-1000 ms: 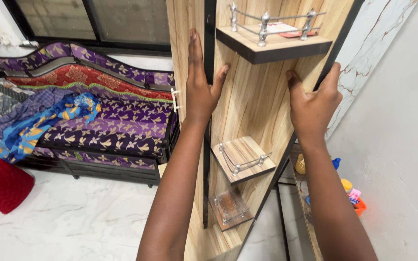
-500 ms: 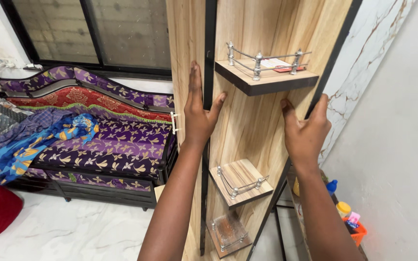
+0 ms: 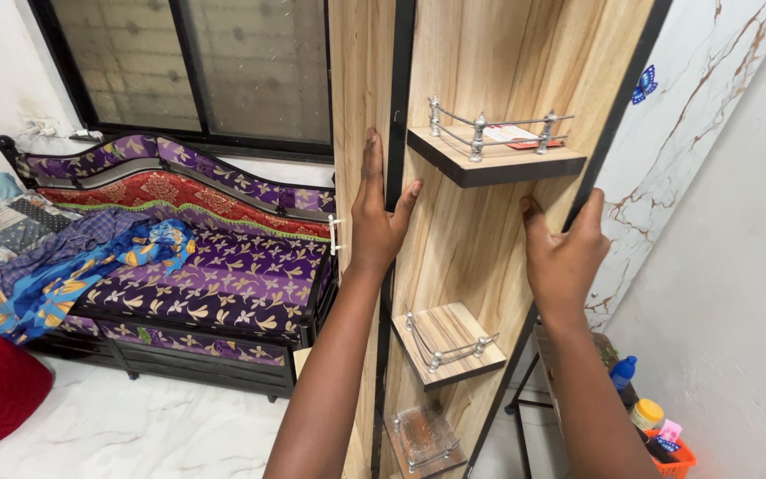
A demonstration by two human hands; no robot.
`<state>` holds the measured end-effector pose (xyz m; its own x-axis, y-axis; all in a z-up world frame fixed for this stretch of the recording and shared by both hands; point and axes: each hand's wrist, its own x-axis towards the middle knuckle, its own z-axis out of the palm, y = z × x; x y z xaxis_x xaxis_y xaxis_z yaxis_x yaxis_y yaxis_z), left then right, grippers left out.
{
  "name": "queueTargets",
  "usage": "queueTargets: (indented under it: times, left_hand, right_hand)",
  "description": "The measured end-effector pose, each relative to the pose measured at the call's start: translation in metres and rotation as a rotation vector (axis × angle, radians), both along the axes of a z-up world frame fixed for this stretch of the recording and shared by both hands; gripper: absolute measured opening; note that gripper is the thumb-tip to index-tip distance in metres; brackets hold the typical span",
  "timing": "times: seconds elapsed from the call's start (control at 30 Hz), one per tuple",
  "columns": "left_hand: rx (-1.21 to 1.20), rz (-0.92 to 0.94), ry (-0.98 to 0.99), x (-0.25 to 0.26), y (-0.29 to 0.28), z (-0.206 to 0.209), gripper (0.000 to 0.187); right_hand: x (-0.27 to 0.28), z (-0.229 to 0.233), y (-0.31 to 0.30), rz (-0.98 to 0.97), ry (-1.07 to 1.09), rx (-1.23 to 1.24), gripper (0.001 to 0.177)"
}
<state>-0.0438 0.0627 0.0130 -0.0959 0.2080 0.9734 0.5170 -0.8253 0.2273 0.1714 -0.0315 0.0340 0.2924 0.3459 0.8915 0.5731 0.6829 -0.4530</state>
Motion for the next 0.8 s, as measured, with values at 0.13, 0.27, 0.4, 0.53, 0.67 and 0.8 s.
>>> queueTargets:
  times: [0.13, 0.27, 0.4, 0.53, 0.67, 0.8]
  left_hand:
    - [0.006, 0.000, 0.006, -0.004, 0.014, 0.001, 0.077]
    - [-0.019, 0.026, 0.004, -0.001, 0.021, 0.000, 0.078]
    - [-0.009, 0.028, 0.002, -0.001, 0.021, -0.003, 0.077]
    - [-0.001, 0.030, -0.015, -0.001, 0.021, -0.003, 0.075]
    - [-0.022, 0.030, -0.026, 0.003, 0.019, -0.002, 0.077]
    - [-0.002, 0.022, -0.033, 0.006, 0.022, -0.002, 0.075]
  right_hand:
    - [-0.006, 0.003, 0.012, -0.025, 0.036, -0.017, 0.034]
    - [-0.003, 0.003, 0.020, -0.049, -0.010, 0.038, 0.033]
    - [0.000, -0.001, 0.022, -0.049, -0.014, 0.034, 0.034]
    - [0.001, 0.002, 0.021, -0.035, -0.045, 0.032, 0.034]
    - [0.002, 0.005, 0.019, 0.027, -0.034, 0.025, 0.035]
    - [0.005, 0.005, 0.021, 0.053, -0.055, 0.058, 0.034]
